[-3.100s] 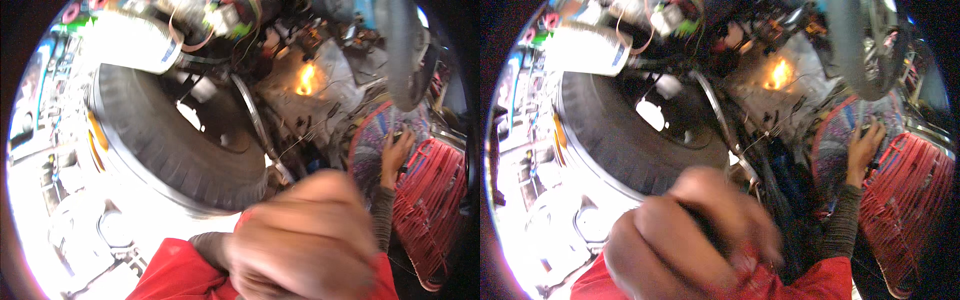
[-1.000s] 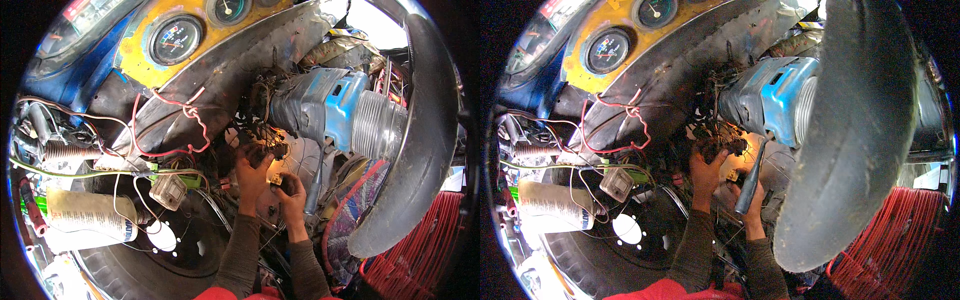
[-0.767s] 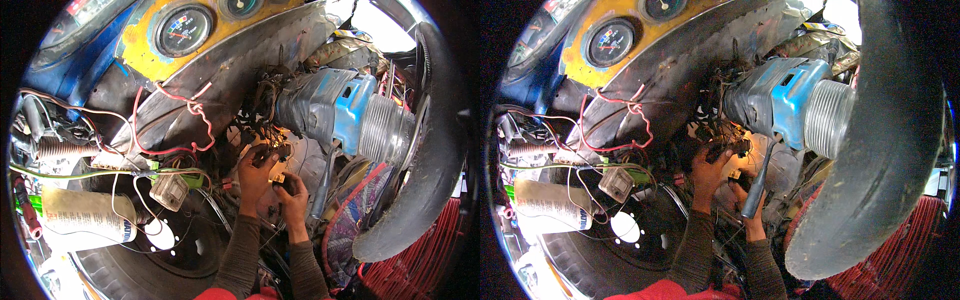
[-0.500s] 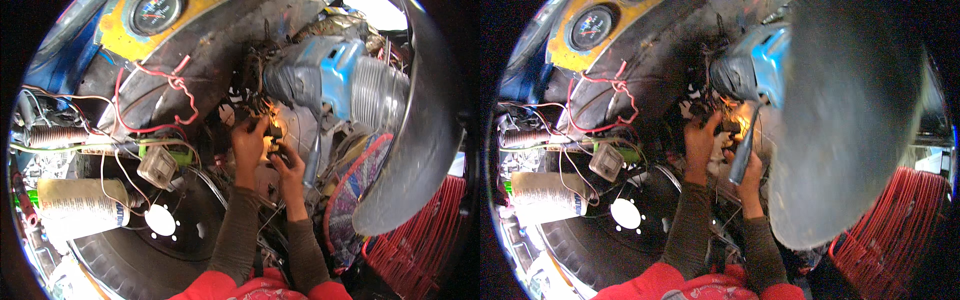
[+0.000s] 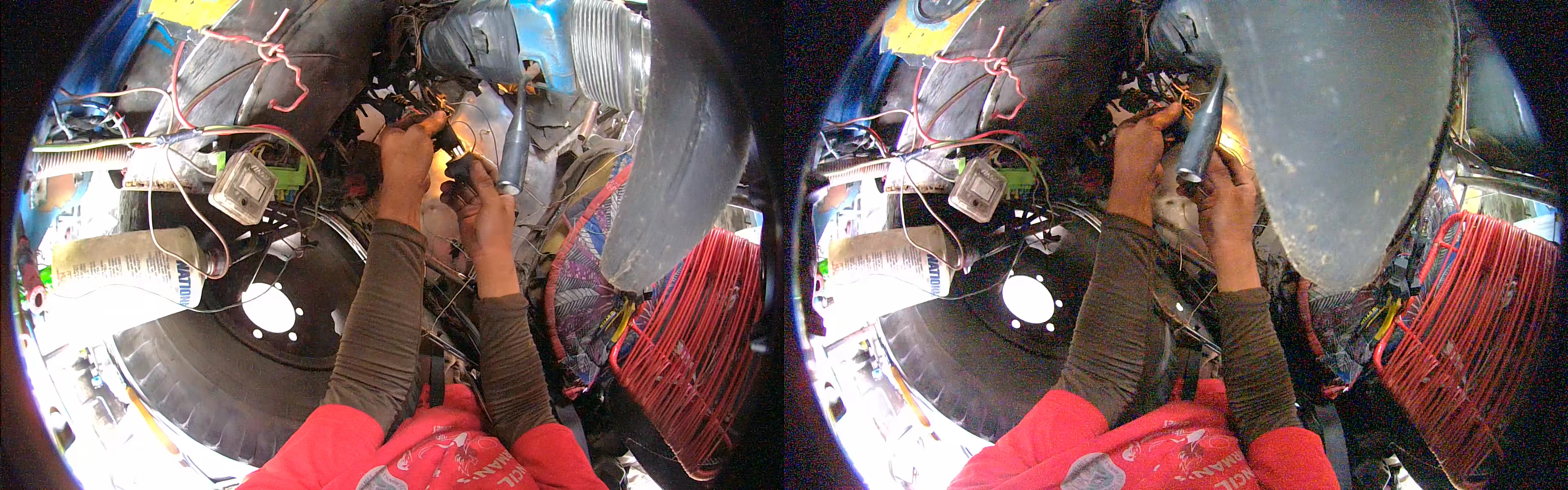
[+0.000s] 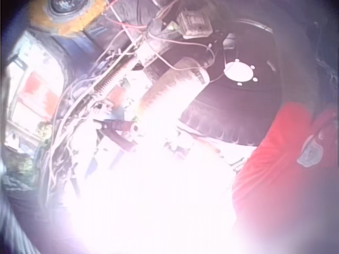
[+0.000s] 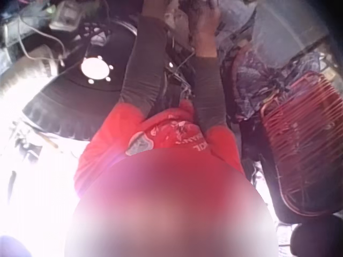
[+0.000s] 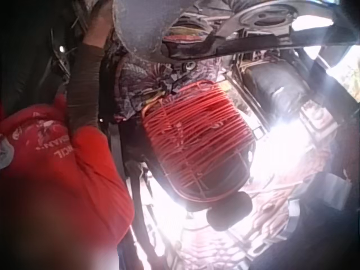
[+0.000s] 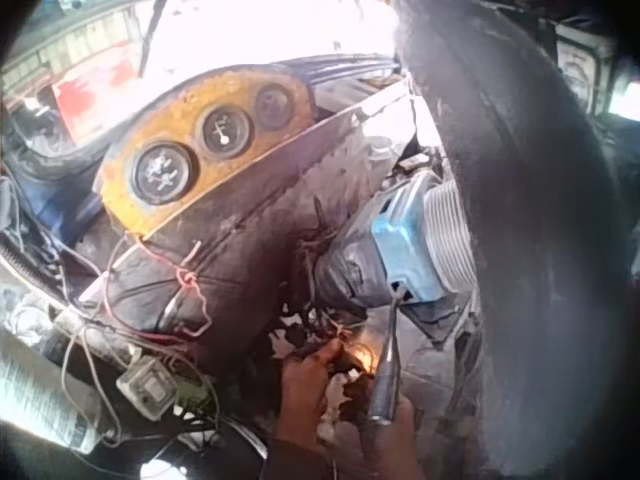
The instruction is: The person works inside the driver's compartment of a three-wheeled vehicle, using a flashlight and a screwdriver to manipulate and connect wires near the steering column and dashboard. The person repeatedly probes and adjusts the wiring harness while illuminating the area.
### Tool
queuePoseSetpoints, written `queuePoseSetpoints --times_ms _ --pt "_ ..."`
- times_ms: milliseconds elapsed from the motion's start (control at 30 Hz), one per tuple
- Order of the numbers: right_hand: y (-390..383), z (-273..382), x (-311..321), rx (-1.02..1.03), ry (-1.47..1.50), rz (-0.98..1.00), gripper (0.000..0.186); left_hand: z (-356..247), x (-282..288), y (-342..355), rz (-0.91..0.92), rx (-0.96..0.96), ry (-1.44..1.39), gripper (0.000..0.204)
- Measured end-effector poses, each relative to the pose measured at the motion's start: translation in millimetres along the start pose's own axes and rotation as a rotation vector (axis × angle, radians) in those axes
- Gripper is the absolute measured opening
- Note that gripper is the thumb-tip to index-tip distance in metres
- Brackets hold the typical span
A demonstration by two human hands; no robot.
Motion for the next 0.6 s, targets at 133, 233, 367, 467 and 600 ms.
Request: queuePoseSetpoints --times_ms 133,233,367,467,600 --pt "-4 -4 1 -0.142 0.132 -0.106 0.032 0 -4 0 0.046 0.017 -0.136 0.027" --pt "-3 1 -4 -0.05 0.183 -0.028 0.032 1 -2 -1 0.021 0.059 -0.162 0.023" --pt "-5 6 3 -0.012 -0.16 -0.027 0.033 -4 2 -1 0.016 0.056 0.05 0.013" --pt "-7 3 16 -0.075 -0.441 -0.168 0.035 -5 0 -2 0.02 0.077 -0.11 0.012" --pt "-3 1 15 -0.042 -0.627 -0.208 0.033 -5 -4 -15 -0.103 0.152 -0.345 0.015"
Point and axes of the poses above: each hand's wrist, its own y-axis towards the middle knuckle, its own x-axis out of the back of the hand, z = x × y, the point moved 6 cm from there along y, towards the middle knuckle, and after that the axes turned 8 degrees about z, right-handed, at the moved point
